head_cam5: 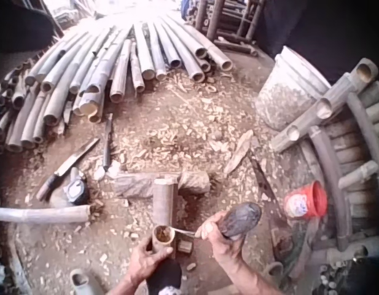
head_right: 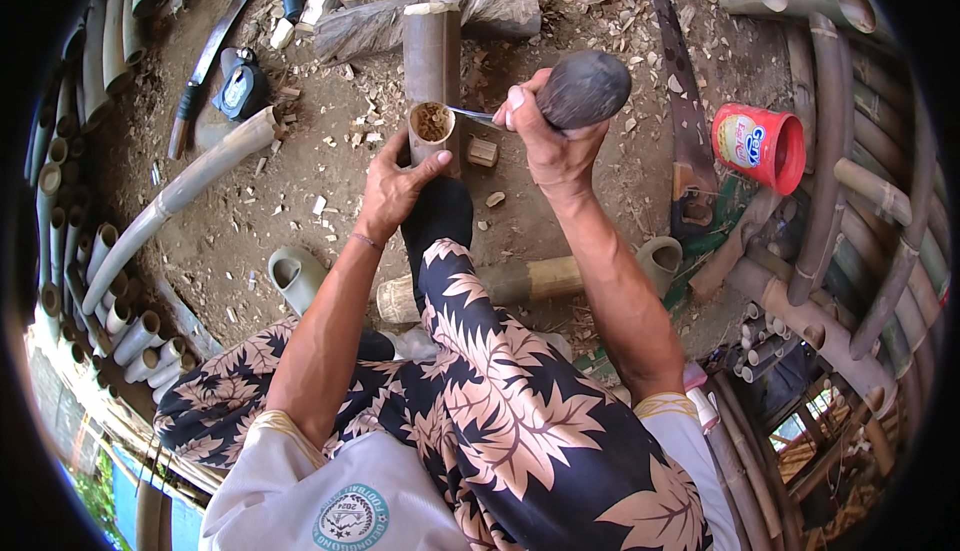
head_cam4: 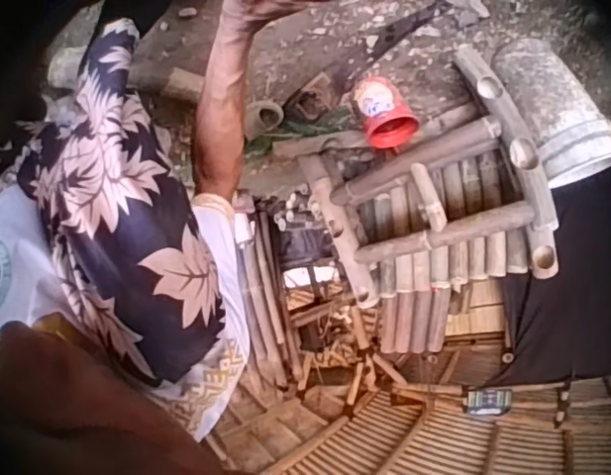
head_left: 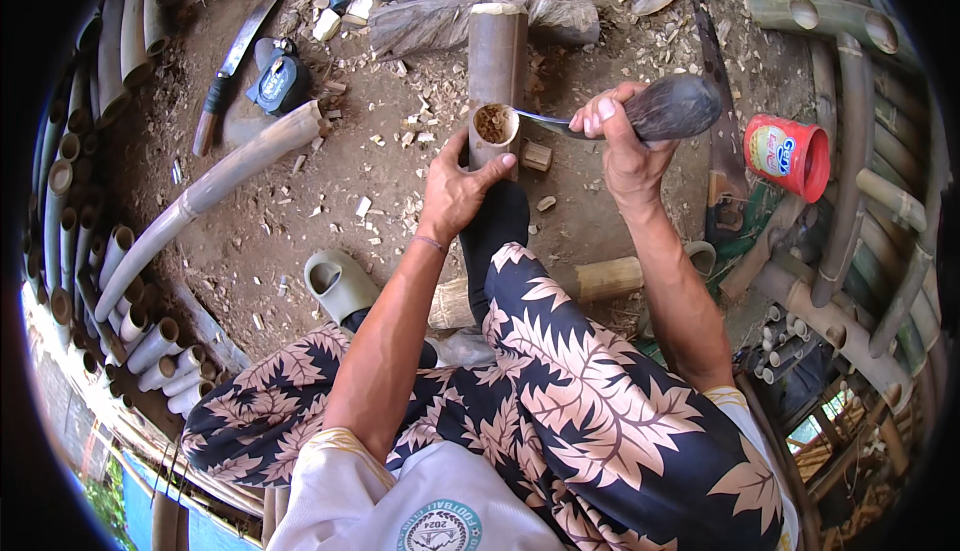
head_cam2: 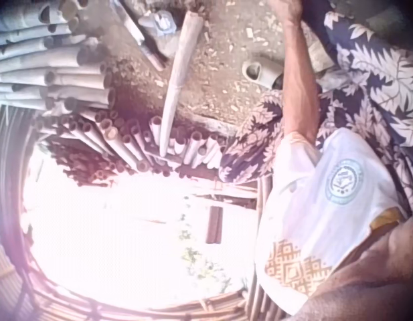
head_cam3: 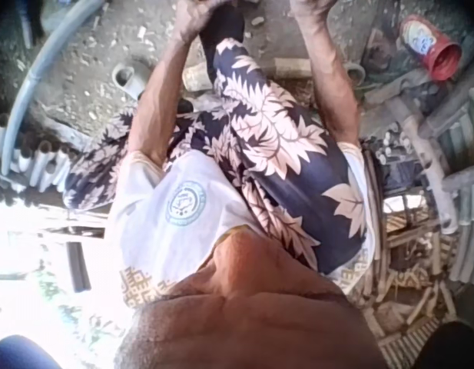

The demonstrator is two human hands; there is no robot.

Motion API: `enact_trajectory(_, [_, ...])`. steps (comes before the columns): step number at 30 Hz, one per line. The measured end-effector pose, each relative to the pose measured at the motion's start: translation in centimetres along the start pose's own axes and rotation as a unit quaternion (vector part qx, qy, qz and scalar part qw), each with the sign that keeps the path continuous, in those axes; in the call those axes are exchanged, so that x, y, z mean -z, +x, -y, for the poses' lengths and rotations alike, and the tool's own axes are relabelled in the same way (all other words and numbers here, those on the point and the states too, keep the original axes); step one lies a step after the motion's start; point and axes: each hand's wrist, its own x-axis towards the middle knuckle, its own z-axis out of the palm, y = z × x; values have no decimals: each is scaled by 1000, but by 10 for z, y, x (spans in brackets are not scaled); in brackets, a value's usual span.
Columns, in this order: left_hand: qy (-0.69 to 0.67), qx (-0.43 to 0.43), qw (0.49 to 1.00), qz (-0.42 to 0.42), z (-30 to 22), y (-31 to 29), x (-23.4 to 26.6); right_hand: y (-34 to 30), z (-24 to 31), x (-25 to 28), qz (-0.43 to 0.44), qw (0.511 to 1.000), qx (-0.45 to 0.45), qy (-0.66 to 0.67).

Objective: The person shapes bamboo poles with a machete and a hand saw, creates joints by carving holes, and fits poles together by tapping with a hammer.

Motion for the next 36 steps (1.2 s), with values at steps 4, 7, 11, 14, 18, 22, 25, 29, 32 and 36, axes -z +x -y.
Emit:
enact_trajectory(4, [-1, 6, 1000, 9, -2, 0, 0, 3, -6, 3, -98, 984, -60, 138])
enact_trajectory(7, [3, 15, 1000, 21, -4, 2, 1, 6, -6, 5, -117, 977, -94, 154])
enact_trajectory(11, [-39, 39, 998, 43, -10, -1, 5, -20, 11, 2, -22, 999, -36, -13])
enact_trajectory(14, [-116, 58, 988, 87, -13, -1, 10, -46, 29, -13, 208, 958, 151, -126])
enact_trajectory(18, [-111, 62, 986, 110, -17, 0, 13, -73, 17, -25, 321, 892, 222, -227])
enact_trajectory(22, [-105, 69, 986, 107, -9, 3, 14, -76, 14, -32, 343, 877, 227, -247])
enact_trajectory(25, [-64, 57, 993, 84, -10, 3, 12, -77, 5, -28, 370, 848, 261, -275])
enact_trajectory(29, [33, 51, 998, 36, -24, 6, -1, -76, -5, -18, 374, 823, 288, -316])
enact_trajectory(32, [46, 17, 999, 13, -18, 7, -4, -76, -9, -13, 376, 806, 308, -339])
enact_trajectory(36, [158, 40, 986, -45, -15, 11, -12, -72, -17, -2, 390, 771, 332, -379])
